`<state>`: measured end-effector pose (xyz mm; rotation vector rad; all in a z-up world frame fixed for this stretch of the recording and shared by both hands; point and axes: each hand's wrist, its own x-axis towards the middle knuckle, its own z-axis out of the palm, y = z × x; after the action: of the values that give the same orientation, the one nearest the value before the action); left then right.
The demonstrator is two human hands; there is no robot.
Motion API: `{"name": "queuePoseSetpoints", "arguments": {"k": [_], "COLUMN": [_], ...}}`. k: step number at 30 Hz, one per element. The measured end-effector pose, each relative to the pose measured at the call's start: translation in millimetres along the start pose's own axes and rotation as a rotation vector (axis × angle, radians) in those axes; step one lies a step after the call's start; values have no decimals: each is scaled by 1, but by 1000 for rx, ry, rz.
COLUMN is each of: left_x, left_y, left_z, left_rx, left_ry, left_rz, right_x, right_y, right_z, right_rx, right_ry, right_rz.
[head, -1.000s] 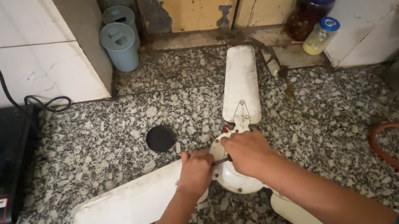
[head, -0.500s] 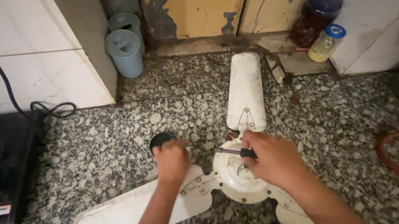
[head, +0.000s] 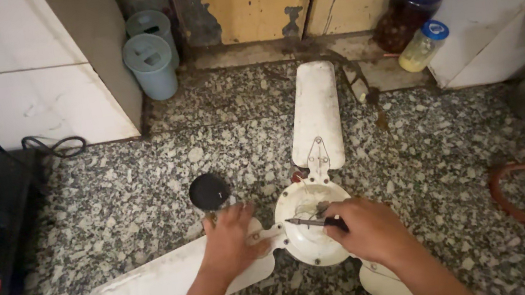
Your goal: The person uses a screwdriver to loosen and remove screws from the central hub of a white electric fan lying on the floor. They detach one fan blade and set it aside, then continue unscrewing the hub while the remaining blades stay attached.
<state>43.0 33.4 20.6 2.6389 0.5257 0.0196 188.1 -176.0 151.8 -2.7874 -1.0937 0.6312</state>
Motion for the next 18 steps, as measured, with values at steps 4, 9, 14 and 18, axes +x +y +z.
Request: {"name": "queuePoseSetpoints", "arguments": {"k": [4, 9, 14, 18], "left_x": [-25, -37, -39, -40], "left_y": [11, 9, 2, 2], "left_z": [-15, -9, 2, 7], "left_rx": [150, 170, 201, 215], "left_ry": [-232, -255, -192, -185], "left_rz": [1, -27, 6, 12], "right_x": [-4, -11, -10, -12], "right_y": [-11, -23, -27, -29], "right_z": [-2, -1, 0, 3], "right_rx": [-41, -102, -129, -152], "right_ry": [-101, -132, -97, -79], "right_rz": [26, -50, -75, -104]}}
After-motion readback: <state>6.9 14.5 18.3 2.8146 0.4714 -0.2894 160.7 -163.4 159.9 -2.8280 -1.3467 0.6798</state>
